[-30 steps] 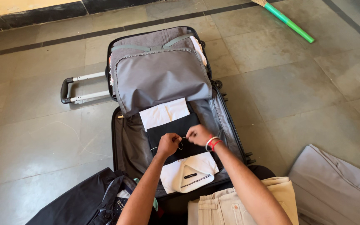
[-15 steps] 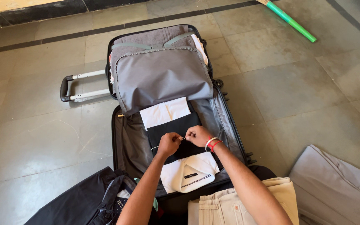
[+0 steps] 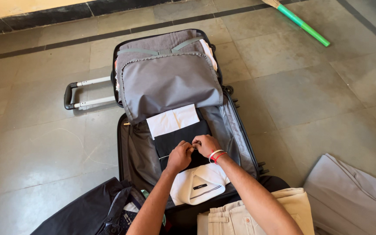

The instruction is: The person packs a suitcase by folding and stacking various clothing items, including shirts and trousers, and securing them with a string. The person then closes the suitcase's inner flap.

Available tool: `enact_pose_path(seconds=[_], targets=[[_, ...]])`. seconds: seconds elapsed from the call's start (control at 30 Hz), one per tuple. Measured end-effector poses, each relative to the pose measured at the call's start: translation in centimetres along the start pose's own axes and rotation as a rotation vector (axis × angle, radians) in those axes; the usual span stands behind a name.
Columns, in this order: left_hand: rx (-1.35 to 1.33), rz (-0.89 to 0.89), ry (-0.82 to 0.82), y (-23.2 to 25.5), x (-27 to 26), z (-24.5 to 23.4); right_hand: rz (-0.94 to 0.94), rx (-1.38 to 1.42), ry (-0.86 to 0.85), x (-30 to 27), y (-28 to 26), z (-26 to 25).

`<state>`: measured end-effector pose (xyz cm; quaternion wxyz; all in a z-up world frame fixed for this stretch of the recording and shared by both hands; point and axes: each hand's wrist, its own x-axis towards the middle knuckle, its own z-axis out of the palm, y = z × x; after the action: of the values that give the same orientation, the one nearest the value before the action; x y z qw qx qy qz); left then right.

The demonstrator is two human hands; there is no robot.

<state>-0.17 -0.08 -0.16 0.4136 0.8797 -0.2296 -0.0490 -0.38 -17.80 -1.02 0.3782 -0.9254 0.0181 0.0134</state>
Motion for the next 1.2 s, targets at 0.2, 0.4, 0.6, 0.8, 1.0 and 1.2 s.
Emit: enact_pose_path(seconds=[0.2, 0.4, 0.6, 0.8, 1.0, 1.2], targets=[[-0.112, -0.095, 0.051, -1.7, 0.5, 1.0, -0.054, 0.073, 0.065, 0.3, 0.4, -1.0], [-0.152, -0.123, 0.083, -3.1, 1.0, 2.1, -0.154, 0.15, -0.025, 0.6, 2.9, -1.7], [-0.129, -0.129, 0.087, -4.2, 1.2, 2.9, -0.065, -0.037, -0.209, -1.5, 0.1, -1.4], [-0.198, -0.162, 0.083, -5.4, 1.3, 3.5, 0.112, 0.155, -0.152, -2.7, -1.8, 0.5], [-0.178, -0.168, 0.12, -4.2, 1.2, 2.6, -0.135, 0.141, -0.076, 0.4, 5.4, 3.9], [-0.011, -0.13, 0.157, -0.2, 0.6, 0.2, 0.202, 0.297, -0.254, 1.2, 6.9, -0.3]])
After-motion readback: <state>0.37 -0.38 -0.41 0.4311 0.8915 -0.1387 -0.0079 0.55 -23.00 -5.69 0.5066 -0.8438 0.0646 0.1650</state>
